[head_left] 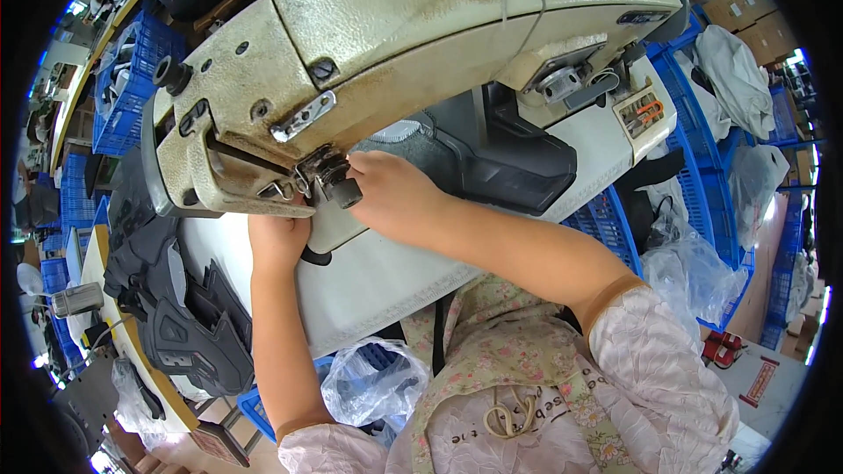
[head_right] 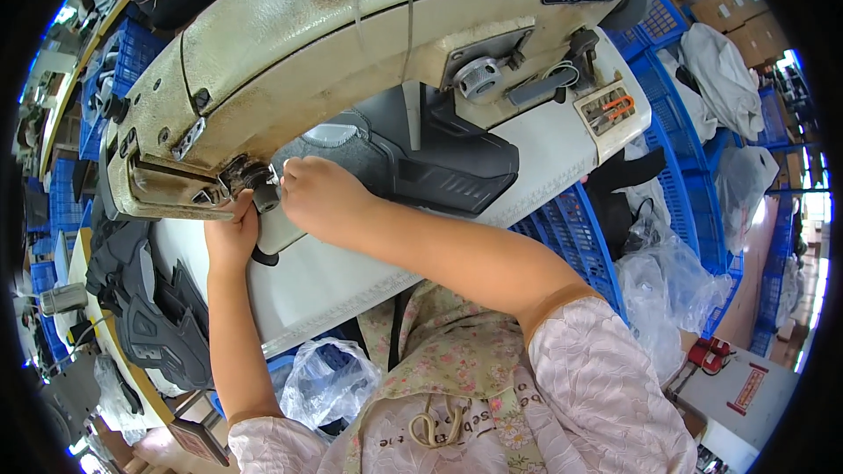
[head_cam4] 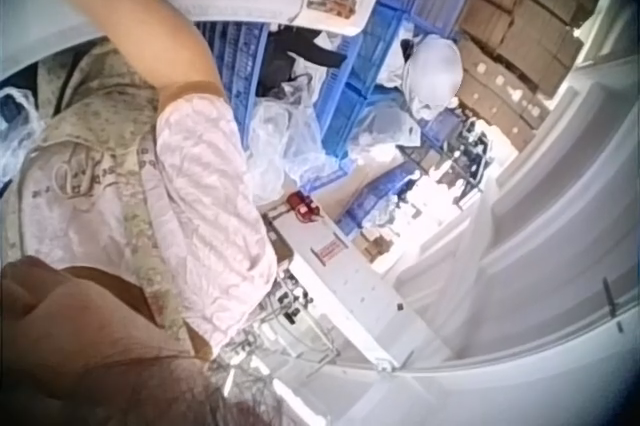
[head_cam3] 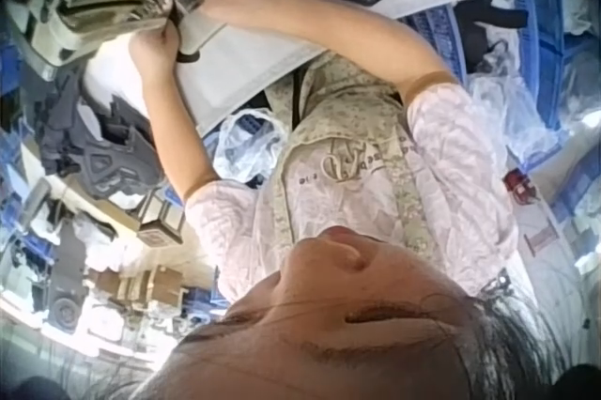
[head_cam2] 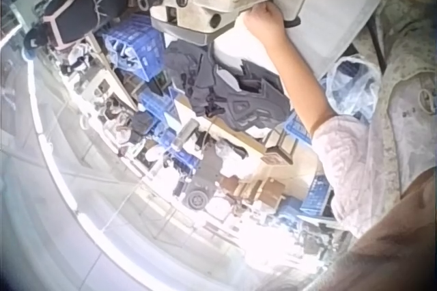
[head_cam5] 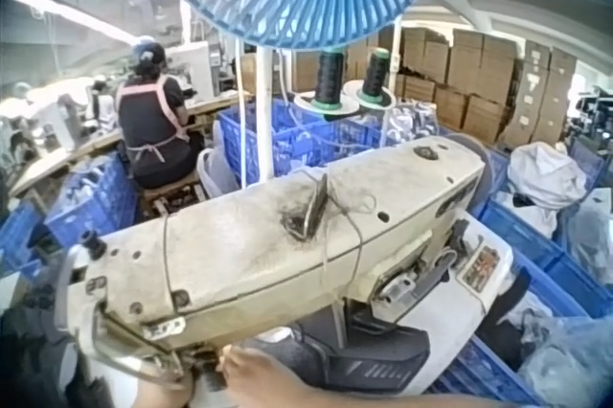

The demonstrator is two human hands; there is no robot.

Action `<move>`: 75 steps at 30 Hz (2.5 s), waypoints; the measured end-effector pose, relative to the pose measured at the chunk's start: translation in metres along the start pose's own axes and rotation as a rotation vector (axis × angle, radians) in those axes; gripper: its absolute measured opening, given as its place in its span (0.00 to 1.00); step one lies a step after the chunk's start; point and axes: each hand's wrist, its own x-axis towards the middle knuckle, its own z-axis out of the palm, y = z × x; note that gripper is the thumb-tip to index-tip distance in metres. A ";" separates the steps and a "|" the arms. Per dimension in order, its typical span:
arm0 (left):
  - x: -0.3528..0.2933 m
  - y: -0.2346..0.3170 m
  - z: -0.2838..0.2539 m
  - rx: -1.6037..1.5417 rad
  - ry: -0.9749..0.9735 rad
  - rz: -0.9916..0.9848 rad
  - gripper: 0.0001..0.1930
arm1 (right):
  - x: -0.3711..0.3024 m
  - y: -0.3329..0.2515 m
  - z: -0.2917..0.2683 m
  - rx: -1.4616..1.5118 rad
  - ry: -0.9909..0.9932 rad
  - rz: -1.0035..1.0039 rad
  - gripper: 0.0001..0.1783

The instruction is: Sew together black synthetic components of a shoe upper using an industrial sewing machine.

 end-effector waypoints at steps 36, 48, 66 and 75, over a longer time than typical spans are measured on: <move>0.004 0.005 0.002 -0.065 0.112 0.058 0.05 | -0.027 0.001 -0.080 0.330 0.061 0.113 0.07; 0.003 0.008 -0.007 -0.023 0.011 -0.007 0.08 | -0.170 0.261 -0.216 0.563 1.055 0.997 0.29; 0.002 0.010 -0.005 0.012 0.086 0.083 0.07 | -0.164 0.277 -0.214 0.124 1.004 0.830 0.25; 0.002 0.010 -0.003 -0.031 0.082 0.045 0.07 | -0.203 0.279 -0.171 -0.023 0.831 0.884 0.26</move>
